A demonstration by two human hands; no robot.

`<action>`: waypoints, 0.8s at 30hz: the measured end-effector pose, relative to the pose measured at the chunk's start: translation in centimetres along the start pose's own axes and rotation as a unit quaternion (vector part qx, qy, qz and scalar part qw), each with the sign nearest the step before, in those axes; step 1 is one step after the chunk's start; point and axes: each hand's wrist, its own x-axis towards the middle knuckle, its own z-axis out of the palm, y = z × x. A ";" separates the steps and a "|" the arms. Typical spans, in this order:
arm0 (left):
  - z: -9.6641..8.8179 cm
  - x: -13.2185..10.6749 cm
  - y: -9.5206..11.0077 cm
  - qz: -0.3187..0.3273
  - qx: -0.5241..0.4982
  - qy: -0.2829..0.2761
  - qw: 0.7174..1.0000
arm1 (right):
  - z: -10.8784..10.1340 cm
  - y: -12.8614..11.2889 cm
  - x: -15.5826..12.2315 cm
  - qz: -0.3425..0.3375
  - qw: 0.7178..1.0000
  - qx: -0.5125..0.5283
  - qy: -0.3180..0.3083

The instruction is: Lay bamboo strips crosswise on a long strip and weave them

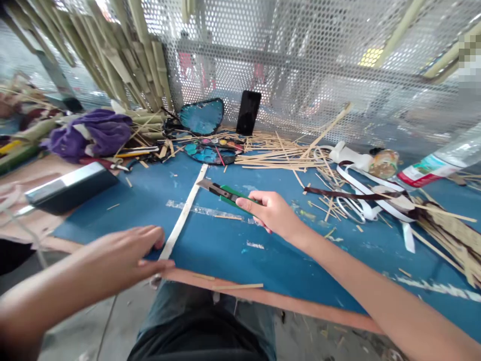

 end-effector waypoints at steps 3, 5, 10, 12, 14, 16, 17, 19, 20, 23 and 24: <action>2.6 -2.1 0.6 -0.035 0.005 -0.014 0.999 | 0.5 0.8 0.1 -0.026 0.999 -0.020 0.001; 3.2 -2.5 0.6 -0.037 0.003 0.002 0.999 | 0.6 1.1 -0.1 -0.051 0.998 -0.037 0.006; 3.2 -2.3 1.1 0.044 0.081 0.024 0.995 | 1.0 1.2 -1.2 -0.119 0.978 -0.166 0.032; 3.3 -2.3 2.1 0.073 0.167 0.035 0.983 | 1.1 1.2 -1.6 -0.148 0.967 -0.206 0.036; 3.4 -2.5 3.0 0.095 0.243 0.030 0.965 | 1.2 1.2 -1.8 -0.165 0.962 -0.217 0.035; 3.5 -2.7 3.4 0.108 0.277 0.027 0.955 | 1.3 1.3 -1.9 -0.170 0.963 -0.208 0.037; 3.5 -2.8 3.2 0.111 0.273 0.030 0.955 | 1.3 1.3 -2.0 -0.172 0.963 -0.201 0.040; 3.3 -2.9 2.4 0.103 0.218 0.034 0.970 | 1.3 1.3 -2.1 -0.184 0.964 -0.187 0.045; 3.1 -3.0 1.9 0.092 0.173 0.032 0.980 | 1.3 1.3 -2.2 -0.191 0.963 -0.182 0.047; 2.9 -3.1 0.5 0.049 0.051 0.026 0.997 | 1.3 1.2 -2.4 -0.204 0.963 -0.173 0.043; 3.0 -3.1 0.3 0.038 0.034 0.024 0.998 | 1.4 1.3 -2.4 -0.205 0.962 -0.173 0.040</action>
